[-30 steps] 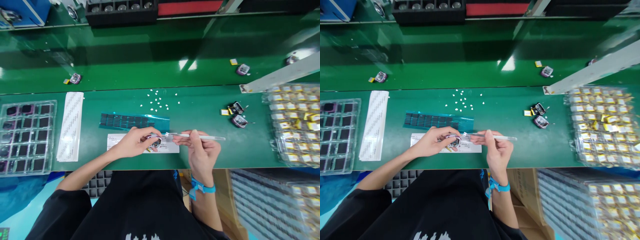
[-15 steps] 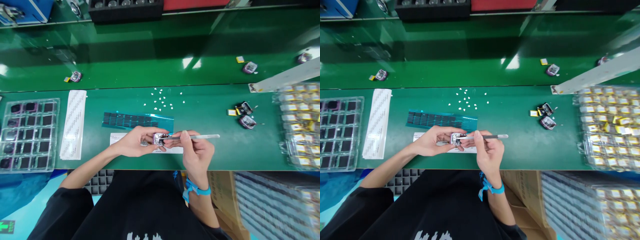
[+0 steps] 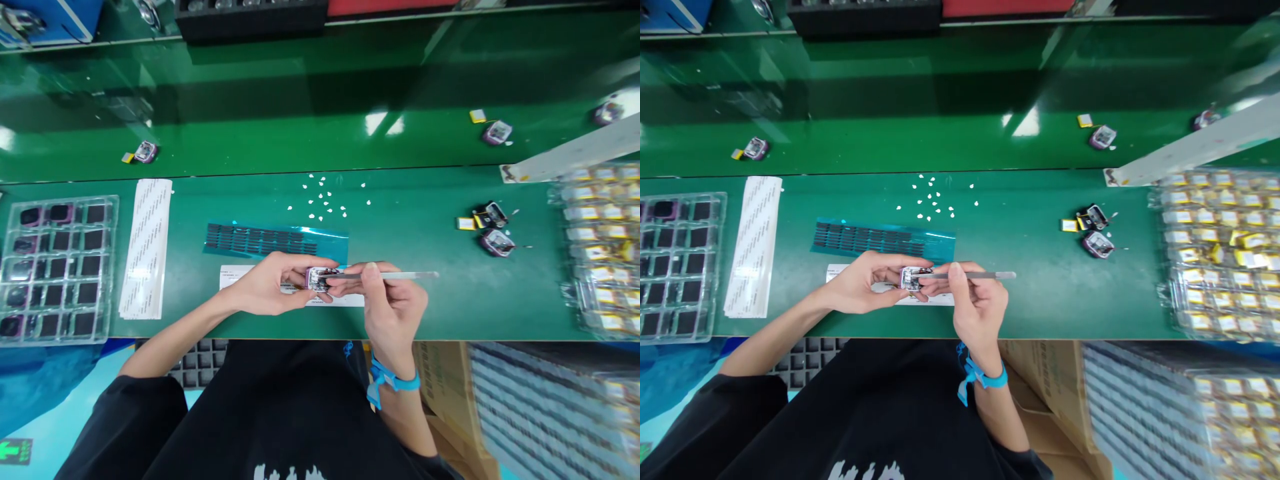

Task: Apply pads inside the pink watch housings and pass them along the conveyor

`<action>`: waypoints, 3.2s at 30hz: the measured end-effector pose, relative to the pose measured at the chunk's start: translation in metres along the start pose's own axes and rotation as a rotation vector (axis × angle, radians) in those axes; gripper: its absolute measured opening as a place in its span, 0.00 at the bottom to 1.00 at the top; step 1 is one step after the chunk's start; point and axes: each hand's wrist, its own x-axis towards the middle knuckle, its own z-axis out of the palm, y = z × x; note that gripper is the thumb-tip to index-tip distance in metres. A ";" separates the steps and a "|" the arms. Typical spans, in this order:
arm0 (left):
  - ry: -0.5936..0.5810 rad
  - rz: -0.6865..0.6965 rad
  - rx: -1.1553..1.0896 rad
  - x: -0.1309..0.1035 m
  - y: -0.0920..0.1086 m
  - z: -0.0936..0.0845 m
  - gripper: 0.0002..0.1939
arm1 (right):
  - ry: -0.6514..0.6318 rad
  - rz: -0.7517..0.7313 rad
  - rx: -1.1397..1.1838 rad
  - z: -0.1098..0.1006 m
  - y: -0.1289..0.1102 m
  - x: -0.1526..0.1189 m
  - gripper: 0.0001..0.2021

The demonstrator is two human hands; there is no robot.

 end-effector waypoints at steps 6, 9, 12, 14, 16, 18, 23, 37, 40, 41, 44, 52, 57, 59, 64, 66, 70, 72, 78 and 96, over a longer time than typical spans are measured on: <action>0.017 -0.007 0.004 0.000 0.000 0.002 0.26 | -0.007 -0.047 -0.010 0.000 0.001 0.000 0.15; 0.018 -0.010 -0.005 0.000 0.000 0.002 0.27 | -0.023 -0.082 0.021 0.000 0.001 0.001 0.14; 0.018 -0.006 -0.001 0.000 -0.001 0.002 0.27 | -0.021 -0.102 0.009 0.000 0.001 0.002 0.13; 0.030 -0.011 -0.002 0.000 -0.002 0.002 0.26 | -0.017 -0.119 -0.026 0.000 0.000 0.001 0.14; 0.063 -0.013 -0.012 0.000 -0.003 0.004 0.24 | -0.027 -0.144 -0.065 0.000 -0.001 -0.001 0.14; 0.086 -0.015 -0.029 0.000 -0.003 0.005 0.21 | -0.047 -0.183 -0.103 0.000 -0.001 -0.003 0.12; 0.109 0.016 0.079 0.001 0.004 -0.005 0.18 | 0.052 -0.380 -0.079 -0.007 0.000 0.005 0.10; 0.253 0.032 1.111 0.001 0.004 -0.040 0.16 | -0.375 -0.310 -0.413 -0.020 0.030 0.063 0.11; 0.213 0.151 1.104 0.002 0.004 -0.036 0.15 | -0.381 -0.354 -0.429 -0.023 0.028 0.064 0.10; 0.171 0.187 1.097 0.003 0.004 -0.034 0.15 | -0.383 -0.376 -0.434 -0.024 0.028 0.065 0.10; 0.061 0.220 1.135 0.006 0.000 -0.029 0.16 | -0.404 -0.448 -0.447 -0.024 0.030 0.068 0.09; 0.039 0.219 1.252 0.013 -0.010 -0.021 0.15 | -0.469 -0.755 -0.549 -0.024 0.039 0.075 0.14; 0.000 0.233 1.244 0.014 -0.006 -0.018 0.16 | -0.262 -0.856 -0.547 -0.026 0.009 0.096 0.14; 0.019 0.293 1.095 0.011 0.000 -0.019 0.15 | -0.172 -0.868 -0.503 -0.023 -0.006 0.105 0.14; 0.583 0.257 0.201 0.004 0.014 -0.029 0.09 | -0.103 -0.953 -0.385 -0.002 -0.011 0.116 0.14; 0.684 0.129 -0.139 0.006 0.013 -0.035 0.08 | -0.129 -1.004 -0.366 0.005 -0.004 0.115 0.17; 0.591 -0.064 -0.439 0.013 0.004 -0.040 0.07 | -0.215 -1.064 -0.330 0.009 0.008 0.109 0.24; 0.587 -0.074 -0.407 0.016 0.000 -0.038 0.09 | -0.248 -1.046 -0.354 0.008 0.010 0.104 0.22; 0.756 -0.027 -0.217 0.019 -0.005 -0.033 0.09 | -0.365 -1.095 -0.607 0.005 0.006 0.088 0.13; 0.903 -0.049 -0.375 0.020 -0.006 -0.025 0.19 | -0.590 -1.082 -0.621 0.009 0.000 0.085 0.15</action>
